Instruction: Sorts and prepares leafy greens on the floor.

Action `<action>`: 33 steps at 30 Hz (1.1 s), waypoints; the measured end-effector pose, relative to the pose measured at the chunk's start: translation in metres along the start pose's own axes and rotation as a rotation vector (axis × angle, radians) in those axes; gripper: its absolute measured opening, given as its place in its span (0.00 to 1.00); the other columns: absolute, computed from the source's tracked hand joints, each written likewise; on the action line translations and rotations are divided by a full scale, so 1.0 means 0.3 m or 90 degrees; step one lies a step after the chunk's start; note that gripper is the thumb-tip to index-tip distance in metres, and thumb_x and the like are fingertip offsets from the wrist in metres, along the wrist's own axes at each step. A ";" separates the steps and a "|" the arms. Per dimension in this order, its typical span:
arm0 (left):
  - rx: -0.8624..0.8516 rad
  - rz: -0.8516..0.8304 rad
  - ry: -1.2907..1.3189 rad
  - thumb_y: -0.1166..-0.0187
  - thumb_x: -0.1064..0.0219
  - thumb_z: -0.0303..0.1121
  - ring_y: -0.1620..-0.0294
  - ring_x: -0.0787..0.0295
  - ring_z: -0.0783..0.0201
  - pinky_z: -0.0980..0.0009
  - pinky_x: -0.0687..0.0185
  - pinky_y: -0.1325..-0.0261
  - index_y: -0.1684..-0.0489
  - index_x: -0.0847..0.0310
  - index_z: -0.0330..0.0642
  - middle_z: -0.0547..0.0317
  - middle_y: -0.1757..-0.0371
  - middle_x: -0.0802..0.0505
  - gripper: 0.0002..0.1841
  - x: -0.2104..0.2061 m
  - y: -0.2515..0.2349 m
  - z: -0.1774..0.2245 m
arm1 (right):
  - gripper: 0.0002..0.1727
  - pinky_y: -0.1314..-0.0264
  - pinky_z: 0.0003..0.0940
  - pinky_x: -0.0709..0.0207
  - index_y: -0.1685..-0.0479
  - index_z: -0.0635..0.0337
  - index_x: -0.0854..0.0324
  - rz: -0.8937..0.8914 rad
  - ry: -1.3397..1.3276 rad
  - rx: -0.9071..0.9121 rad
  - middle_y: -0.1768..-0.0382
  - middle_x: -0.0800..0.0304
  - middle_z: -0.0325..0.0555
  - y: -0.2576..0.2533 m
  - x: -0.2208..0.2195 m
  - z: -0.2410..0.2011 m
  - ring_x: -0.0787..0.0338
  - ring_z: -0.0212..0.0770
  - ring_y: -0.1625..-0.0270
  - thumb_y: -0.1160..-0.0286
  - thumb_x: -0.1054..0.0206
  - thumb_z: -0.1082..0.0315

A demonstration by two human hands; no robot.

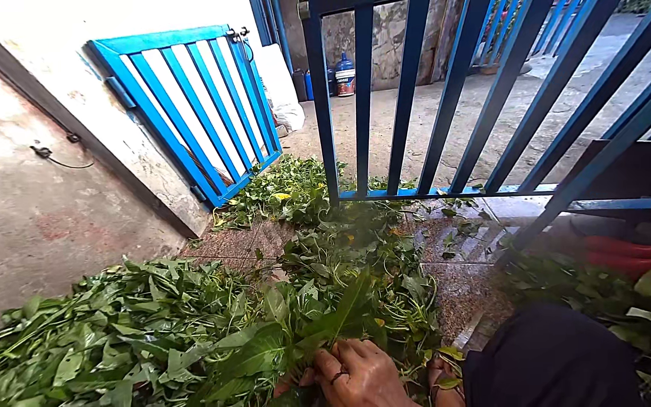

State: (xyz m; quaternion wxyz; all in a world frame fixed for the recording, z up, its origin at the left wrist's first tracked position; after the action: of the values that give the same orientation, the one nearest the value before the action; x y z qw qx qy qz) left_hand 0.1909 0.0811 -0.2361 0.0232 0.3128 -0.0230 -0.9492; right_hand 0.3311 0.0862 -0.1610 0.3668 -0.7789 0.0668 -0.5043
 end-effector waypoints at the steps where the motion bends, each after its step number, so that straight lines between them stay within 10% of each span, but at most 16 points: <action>1: 0.009 0.016 0.006 0.22 0.28 0.33 0.65 0.07 0.72 0.72 0.10 0.59 0.61 0.09 0.52 0.64 0.65 0.04 0.02 -0.009 0.003 0.004 | 0.13 0.69 0.36 0.16 0.56 0.50 0.07 -0.011 0.015 0.005 0.68 0.08 0.43 -0.003 -0.007 0.008 0.08 0.43 0.66 0.22 0.33 0.54; 14: 0.054 0.037 0.093 0.28 0.23 0.32 0.55 0.04 0.68 0.68 0.08 0.44 0.57 0.07 0.48 0.58 0.58 0.02 0.06 -0.011 0.039 0.006 | 0.19 0.71 0.40 0.16 0.66 0.52 0.10 -0.090 0.047 0.039 0.72 0.12 0.43 -0.020 -0.007 0.024 0.09 0.45 0.69 0.24 0.36 0.47; 23: 0.072 -0.026 0.156 0.32 0.19 0.36 0.64 0.04 0.62 0.64 0.06 0.58 0.55 0.09 0.43 0.51 0.61 0.03 0.12 -0.003 0.022 -0.006 | 0.19 0.65 0.44 0.14 0.59 0.53 0.11 -0.183 -0.057 0.069 0.66 0.11 0.46 -0.044 0.026 0.048 0.08 0.48 0.62 0.22 0.36 0.47; 30: 0.013 -0.159 0.083 0.23 0.26 0.38 0.69 0.07 0.67 0.70 0.09 0.63 0.52 0.07 0.44 0.56 0.64 0.04 0.10 0.011 0.013 -0.008 | 0.10 0.60 0.42 0.14 0.57 0.54 0.10 -0.129 -0.068 0.129 0.60 0.06 0.45 -0.023 0.041 0.062 0.06 0.46 0.59 0.29 0.38 0.67; 33: -0.021 -0.092 -0.044 0.23 0.28 0.44 0.51 0.08 0.74 0.71 0.12 0.44 0.45 0.16 0.48 0.66 0.52 0.04 0.15 0.054 0.024 -0.001 | 0.10 0.65 0.39 0.15 0.65 0.56 0.10 -0.044 0.008 0.134 0.68 0.07 0.44 -0.011 0.029 0.067 0.08 0.44 0.67 0.32 0.39 0.73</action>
State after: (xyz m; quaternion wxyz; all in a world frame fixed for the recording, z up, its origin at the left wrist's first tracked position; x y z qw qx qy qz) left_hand 0.1783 0.0731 -0.2455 -0.0408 0.2805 0.0144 -0.9589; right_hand 0.3513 0.0946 -0.1569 0.4287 -0.7349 -0.0110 -0.5254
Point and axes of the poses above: each hand's wrist, its own y-axis away from the middle knuckle, its own x-axis out of the back of the hand, z = x × y, the point moved 3 cm from there along -y, towards the middle knuckle
